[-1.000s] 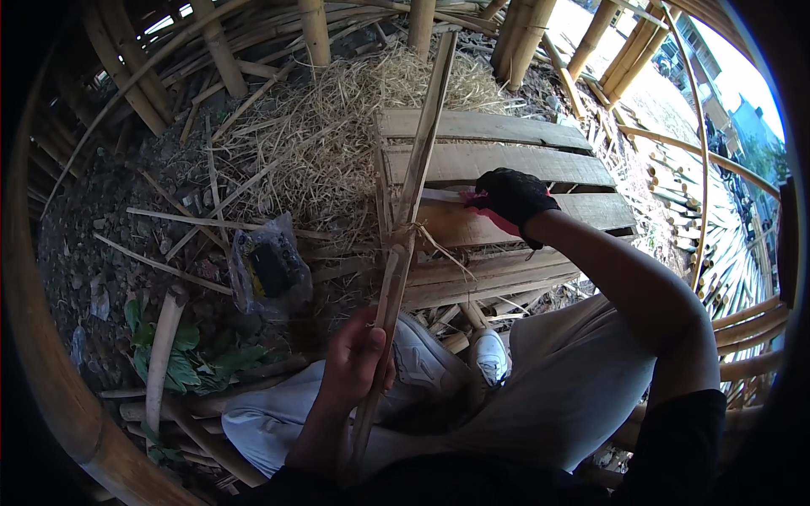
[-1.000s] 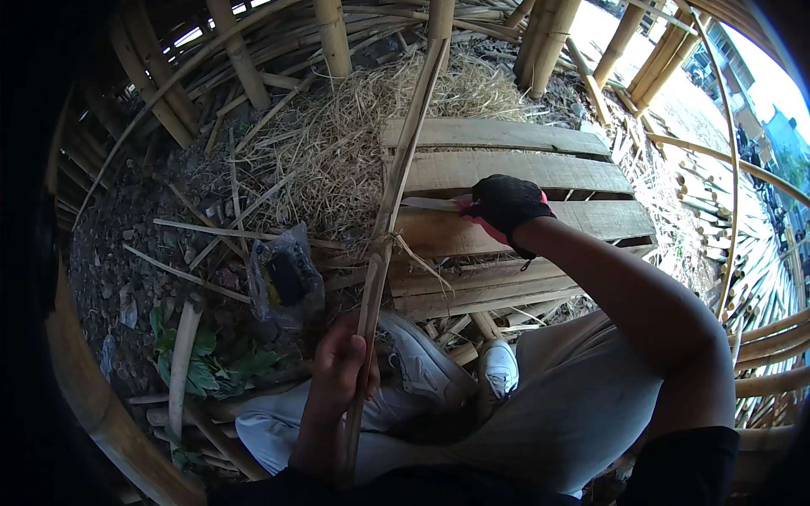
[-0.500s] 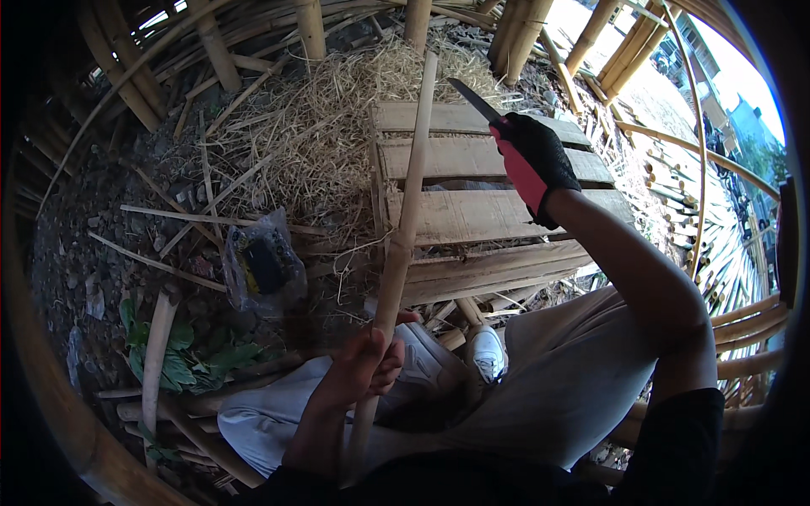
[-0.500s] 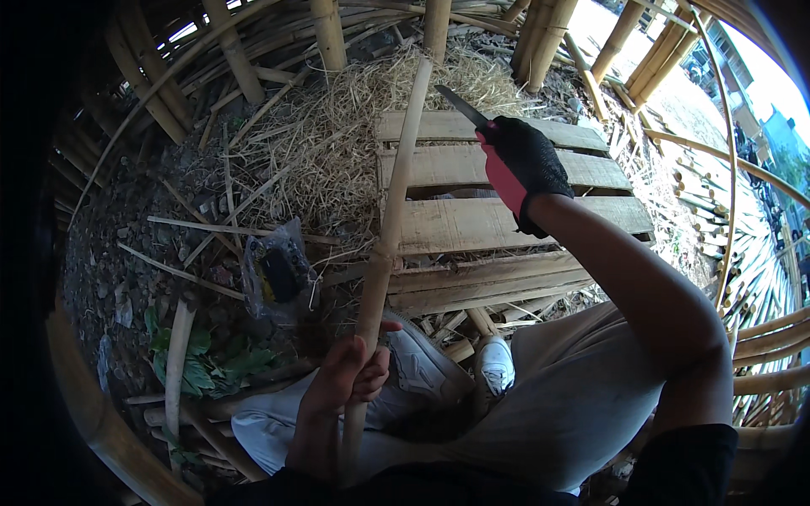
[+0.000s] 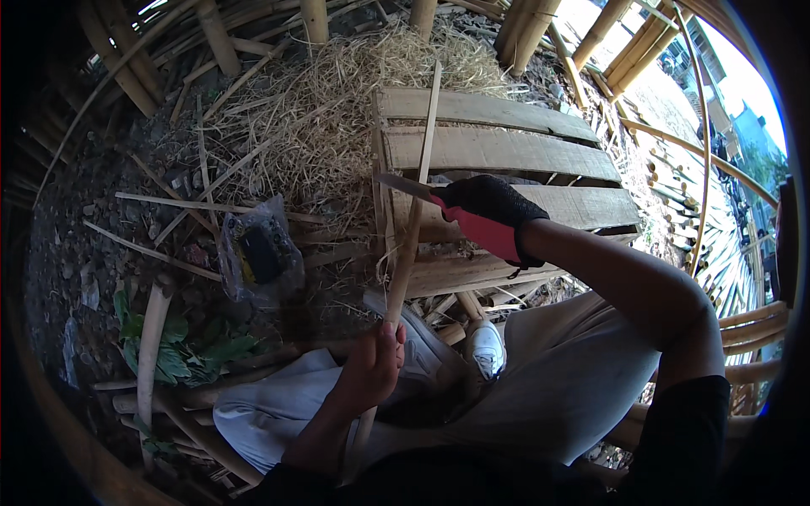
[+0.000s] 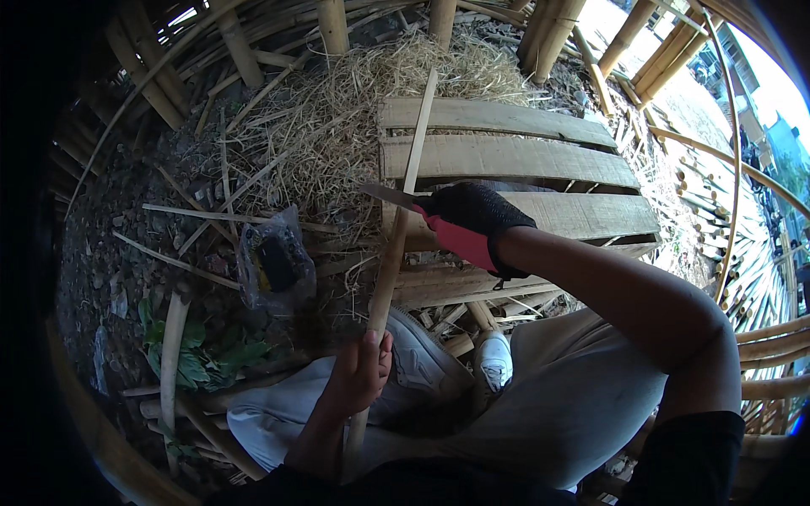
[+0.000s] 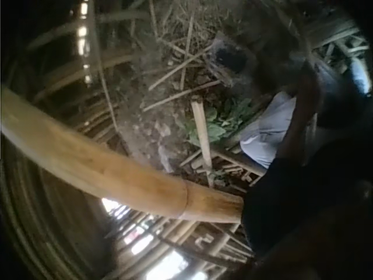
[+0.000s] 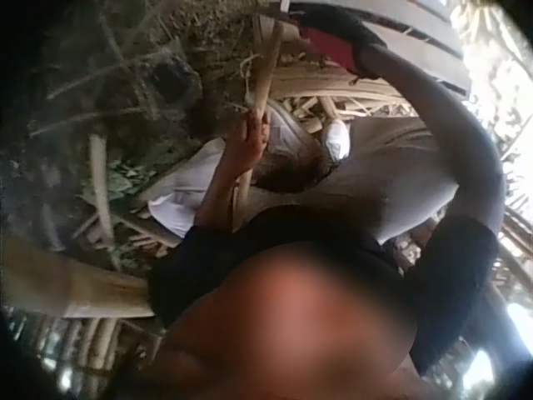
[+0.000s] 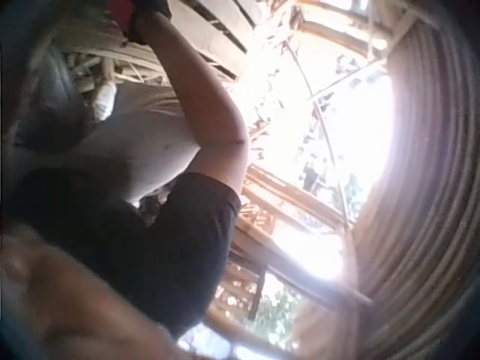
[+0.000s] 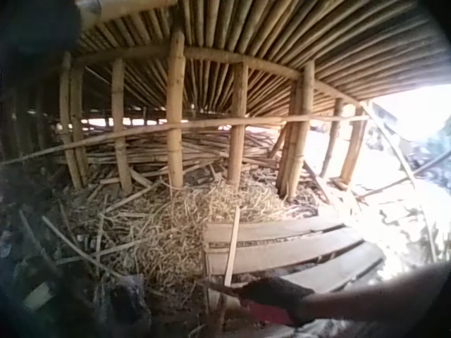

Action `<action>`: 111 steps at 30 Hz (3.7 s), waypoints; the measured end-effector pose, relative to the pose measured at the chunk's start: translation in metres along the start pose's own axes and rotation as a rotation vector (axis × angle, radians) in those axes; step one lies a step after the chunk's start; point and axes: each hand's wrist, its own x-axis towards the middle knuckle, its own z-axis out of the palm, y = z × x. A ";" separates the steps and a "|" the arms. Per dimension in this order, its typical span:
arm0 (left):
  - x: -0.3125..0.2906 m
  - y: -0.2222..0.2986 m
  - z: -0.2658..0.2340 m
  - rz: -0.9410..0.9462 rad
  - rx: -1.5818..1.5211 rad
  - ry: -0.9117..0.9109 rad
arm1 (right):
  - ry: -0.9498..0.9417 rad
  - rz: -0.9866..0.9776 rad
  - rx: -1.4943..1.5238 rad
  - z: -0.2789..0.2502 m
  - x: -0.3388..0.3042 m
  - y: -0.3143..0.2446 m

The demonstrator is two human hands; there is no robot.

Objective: The person sits and uses a knife to shave and smooth a long bamboo stick, repeatedly scraping along its length to remove outer layers. The person rotates the stick and adjusts grip while continuing to shave it.

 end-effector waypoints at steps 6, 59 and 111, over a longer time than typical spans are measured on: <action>0.002 -0.003 0.000 0.089 0.105 0.005 | 0.024 -0.332 -0.300 0.020 -0.016 -0.003; -0.003 0.001 0.016 0.277 0.515 0.139 | -0.812 0.440 0.980 0.008 -0.014 0.002; -0.004 0.000 0.018 0.297 0.475 0.159 | 0.488 -0.444 -0.825 0.067 -0.057 -0.035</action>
